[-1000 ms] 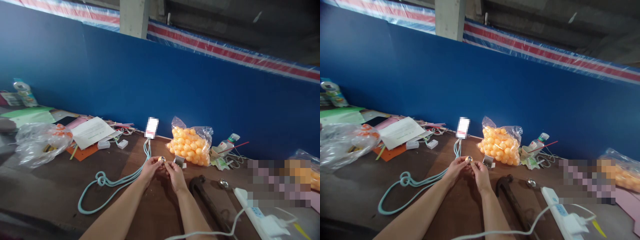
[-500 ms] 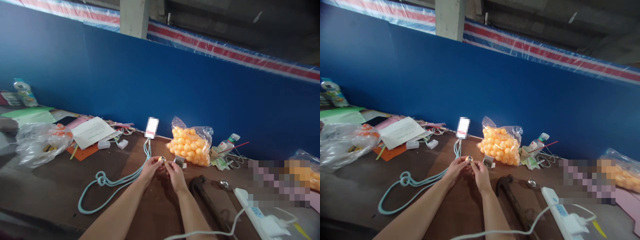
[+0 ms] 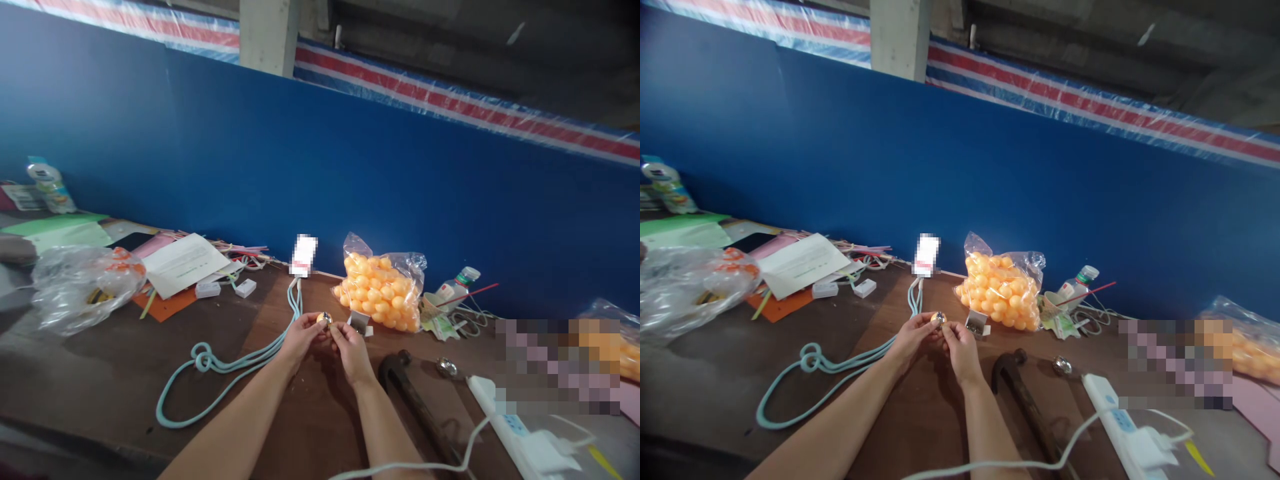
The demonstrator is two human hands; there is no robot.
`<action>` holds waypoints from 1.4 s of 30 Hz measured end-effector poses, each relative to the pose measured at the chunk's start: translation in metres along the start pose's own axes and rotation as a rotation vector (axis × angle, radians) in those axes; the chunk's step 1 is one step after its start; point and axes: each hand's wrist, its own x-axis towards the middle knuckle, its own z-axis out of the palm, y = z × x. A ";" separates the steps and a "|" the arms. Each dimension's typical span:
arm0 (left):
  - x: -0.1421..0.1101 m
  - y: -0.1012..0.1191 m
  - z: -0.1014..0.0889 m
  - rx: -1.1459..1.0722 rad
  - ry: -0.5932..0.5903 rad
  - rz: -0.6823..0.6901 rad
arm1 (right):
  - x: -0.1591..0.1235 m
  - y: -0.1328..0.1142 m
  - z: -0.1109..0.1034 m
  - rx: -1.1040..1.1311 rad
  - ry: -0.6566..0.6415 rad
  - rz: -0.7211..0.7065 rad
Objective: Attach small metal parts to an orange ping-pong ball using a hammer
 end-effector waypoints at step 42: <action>0.000 -0.001 -0.001 -0.002 -0.038 0.019 | -0.002 -0.003 0.000 0.016 -0.037 -0.006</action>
